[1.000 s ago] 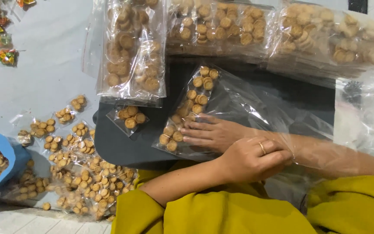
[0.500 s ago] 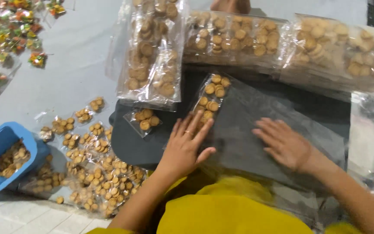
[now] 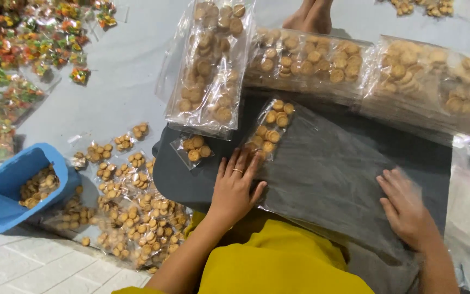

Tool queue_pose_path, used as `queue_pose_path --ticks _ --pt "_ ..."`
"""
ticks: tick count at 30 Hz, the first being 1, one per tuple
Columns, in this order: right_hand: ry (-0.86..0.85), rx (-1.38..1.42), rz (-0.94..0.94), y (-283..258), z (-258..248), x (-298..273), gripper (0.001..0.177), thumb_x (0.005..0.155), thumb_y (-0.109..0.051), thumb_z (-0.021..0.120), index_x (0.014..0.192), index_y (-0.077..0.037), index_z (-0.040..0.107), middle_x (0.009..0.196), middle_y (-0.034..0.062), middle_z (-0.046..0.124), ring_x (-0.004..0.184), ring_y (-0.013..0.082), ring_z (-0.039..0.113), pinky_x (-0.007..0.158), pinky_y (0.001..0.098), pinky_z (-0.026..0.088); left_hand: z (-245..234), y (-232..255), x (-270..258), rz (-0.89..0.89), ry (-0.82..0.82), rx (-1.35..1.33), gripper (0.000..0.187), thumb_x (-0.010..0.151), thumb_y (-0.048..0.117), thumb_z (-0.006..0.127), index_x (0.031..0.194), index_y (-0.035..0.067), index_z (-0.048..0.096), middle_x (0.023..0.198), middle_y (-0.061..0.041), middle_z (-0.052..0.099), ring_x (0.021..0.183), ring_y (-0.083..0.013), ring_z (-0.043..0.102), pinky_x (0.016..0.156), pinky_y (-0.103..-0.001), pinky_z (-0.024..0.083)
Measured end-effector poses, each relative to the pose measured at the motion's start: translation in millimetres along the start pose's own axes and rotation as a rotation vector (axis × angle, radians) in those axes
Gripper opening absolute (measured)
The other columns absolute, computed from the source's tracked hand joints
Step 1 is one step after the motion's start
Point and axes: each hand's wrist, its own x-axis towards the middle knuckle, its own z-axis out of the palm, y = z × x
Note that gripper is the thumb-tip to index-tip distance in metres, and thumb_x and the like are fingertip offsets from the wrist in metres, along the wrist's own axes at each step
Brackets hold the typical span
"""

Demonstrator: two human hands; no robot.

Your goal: Manually packaging small cookies into individual plastic bags and then arranging them into a larger plastic sleeve.

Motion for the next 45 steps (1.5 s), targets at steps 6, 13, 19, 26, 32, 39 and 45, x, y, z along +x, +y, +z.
queue_pose_path --ticks 6,13,19,26,32,39,45 --pt "0.138 -0.031 0.111 29 -17 -28 0.050 0.092 0.007 0.060 0.142 0.001 0.062 0.152 0.0172 0.060 0.150 0.0325 0.050 0.124 0.0442 0.039 -1 3 1 -0.016 -0.018 0.009 0.075 0.095 0.044 0.064 0.157 0.011 0.040 0.163 -0.019 0.036 0.151 -0.0382 0.033 0.119 -0.056 0.028" --pt "0.435 -0.068 0.208 26 -6 -33 0.034 0.100 0.015 0.064 0.135 0.019 0.067 0.143 0.0322 0.066 0.142 0.0455 0.058 0.117 0.0491 0.046 -35 -33 -7 -0.046 0.339 0.005 0.052 0.086 0.024 0.077 0.132 0.009 0.059 0.120 -0.009 0.060 0.107 -0.0229 0.058 0.092 -0.036 0.053" --pt "0.396 -0.272 0.226 35 -3 -38 0.032 0.102 0.008 0.070 0.133 0.012 0.074 0.143 0.0256 0.070 0.141 0.0384 0.062 0.120 0.0447 0.049 -85 -69 6 -0.800 0.047 -0.141 0.093 0.087 0.048 0.075 0.156 0.003 0.030 0.078 -0.007 0.067 0.065 -0.0217 0.067 0.055 -0.033 0.052" --pt "0.416 -0.191 0.227 26 -6 -31 0.032 0.100 0.012 0.069 0.132 0.014 0.073 0.142 0.0268 0.069 0.141 0.0409 0.061 0.118 0.0478 0.049 -77 -78 1 -0.764 0.086 -0.346 0.095 0.083 0.015 0.081 0.160 0.006 0.026 0.081 -0.006 0.067 0.067 -0.0180 0.064 0.057 -0.029 0.050" --pt "0.424 -0.124 0.238 22 -9 -31 0.033 0.099 0.013 0.068 0.132 0.014 0.071 0.141 0.0278 0.068 0.142 0.0427 0.059 0.119 0.0494 0.048 -87 -99 -27 -0.648 0.042 -0.890 0.098 0.076 -0.005 0.078 0.161 0.006 0.031 0.081 -0.006 0.058 0.068 -0.0137 0.058 0.058 -0.022 0.049" --pt "0.858 0.059 0.047 -4 -28 -48 0.035 0.109 0.023 0.045 0.144 0.023 0.047 0.145 0.0395 0.051 0.129 0.0506 0.052 0.115 0.0553 0.044 -75 -30 2 -0.343 -0.032 -1.442 0.095 0.076 -0.015 0.071 0.158 0.010 0.029 0.125 -0.020 0.057 0.093 -0.0254 0.070 0.080 -0.033 0.066" --pt "0.584 0.566 0.031 -128 -37 -6 0.048 0.094 -0.009 0.061 0.141 -0.003 0.051 0.140 0.0152 0.059 0.125 0.0272 0.062 0.114 0.0430 0.054 -36 46 30 -0.299 -0.227 -1.685 0.085 0.081 -0.016 0.070 0.154 0.007 0.035 0.135 -0.020 0.060 0.103 -0.0235 0.066 0.088 -0.032 0.058"
